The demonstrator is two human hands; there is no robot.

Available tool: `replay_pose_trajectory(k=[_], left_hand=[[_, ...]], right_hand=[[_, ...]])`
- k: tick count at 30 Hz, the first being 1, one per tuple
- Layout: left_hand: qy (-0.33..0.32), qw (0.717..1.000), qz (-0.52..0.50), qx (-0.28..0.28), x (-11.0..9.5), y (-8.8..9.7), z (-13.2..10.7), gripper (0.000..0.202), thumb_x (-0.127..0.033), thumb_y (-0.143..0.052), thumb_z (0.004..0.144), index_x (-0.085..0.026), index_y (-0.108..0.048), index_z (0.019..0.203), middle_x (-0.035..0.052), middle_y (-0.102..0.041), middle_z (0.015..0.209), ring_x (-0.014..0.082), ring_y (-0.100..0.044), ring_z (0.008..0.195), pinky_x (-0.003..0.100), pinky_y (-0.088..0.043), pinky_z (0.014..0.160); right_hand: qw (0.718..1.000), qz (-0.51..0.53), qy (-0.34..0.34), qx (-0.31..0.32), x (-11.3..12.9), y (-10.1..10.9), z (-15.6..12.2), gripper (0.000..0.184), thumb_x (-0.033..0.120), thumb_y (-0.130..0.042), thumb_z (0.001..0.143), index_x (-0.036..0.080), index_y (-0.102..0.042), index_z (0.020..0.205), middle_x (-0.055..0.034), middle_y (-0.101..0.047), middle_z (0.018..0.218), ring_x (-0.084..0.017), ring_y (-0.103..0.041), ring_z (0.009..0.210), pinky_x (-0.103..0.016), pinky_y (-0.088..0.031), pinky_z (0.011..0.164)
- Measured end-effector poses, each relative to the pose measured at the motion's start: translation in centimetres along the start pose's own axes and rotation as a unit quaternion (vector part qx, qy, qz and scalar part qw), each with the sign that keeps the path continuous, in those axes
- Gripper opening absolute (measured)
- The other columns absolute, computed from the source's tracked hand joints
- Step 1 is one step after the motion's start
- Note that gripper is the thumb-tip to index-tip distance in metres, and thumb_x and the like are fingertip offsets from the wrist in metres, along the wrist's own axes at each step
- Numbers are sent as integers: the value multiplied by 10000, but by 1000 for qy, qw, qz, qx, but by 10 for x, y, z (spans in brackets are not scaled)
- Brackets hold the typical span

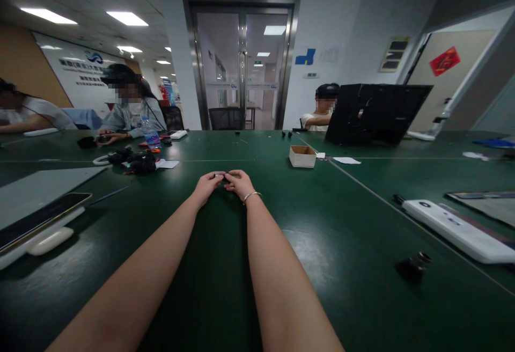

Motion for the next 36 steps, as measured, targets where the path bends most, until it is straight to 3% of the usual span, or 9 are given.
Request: replay_pose_trajectory(k=[3,9,14,23,29,36], left_hand=[[-14,999,36,13,-3,0,-3,351,-295,-613,686,-151,-640,1005,63,-638,844,147,-577,755,264,-470,699],[-28,999,9,22,-2,3,-5,280,-245,-565,733,-160,-623,994,81,-631,973,158,-587,875,298,-478,810],[-17,999,-24,17,-3,2,-7,268,-216,-556,752,-147,-610,1006,99,-629,997,156,-595,868,321,-482,828],[-13,999,50,-13,-4,7,-5,314,-402,-609,713,-128,-622,866,73,-653,787,148,-594,706,273,-474,685],[-2,979,201,-15,-8,12,-8,463,-598,-457,748,-168,-611,673,25,-613,595,146,-552,563,252,-398,566],[12,956,294,-16,-16,14,-13,550,-629,-354,780,-183,-565,538,18,-551,491,151,-506,484,267,-336,530]], right_hand=[[1000,13,2,18,4,4,-5,141,76,-607,762,153,-522,845,12,-606,609,-85,-606,483,-137,-471,420],[996,77,-10,45,8,5,-12,208,-11,-570,734,136,-562,881,-40,-657,738,-132,-668,676,-248,-570,683],[995,84,-11,52,9,7,-13,227,-5,-581,727,140,-577,902,-44,-655,776,-158,-674,739,-304,-569,746],[996,70,-13,49,9,8,-15,223,-21,-580,734,137,-581,890,-39,-636,773,-154,-675,716,-306,-559,748],[996,60,-19,70,9,8,-16,216,-20,-585,734,138,-581,881,-43,-636,836,-155,-673,743,-316,-557,763],[994,46,-42,89,11,7,-18,212,-1,-578,756,131,-567,921,-56,-656,821,-151,-676,715,-284,-557,728]])
Point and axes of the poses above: each hand's wrist, its own z-axis towards the middle knuckle, its own y-axis out of the back of the hand, x = y × z, the point moved 3 cm from there along z, towards the middle knuckle
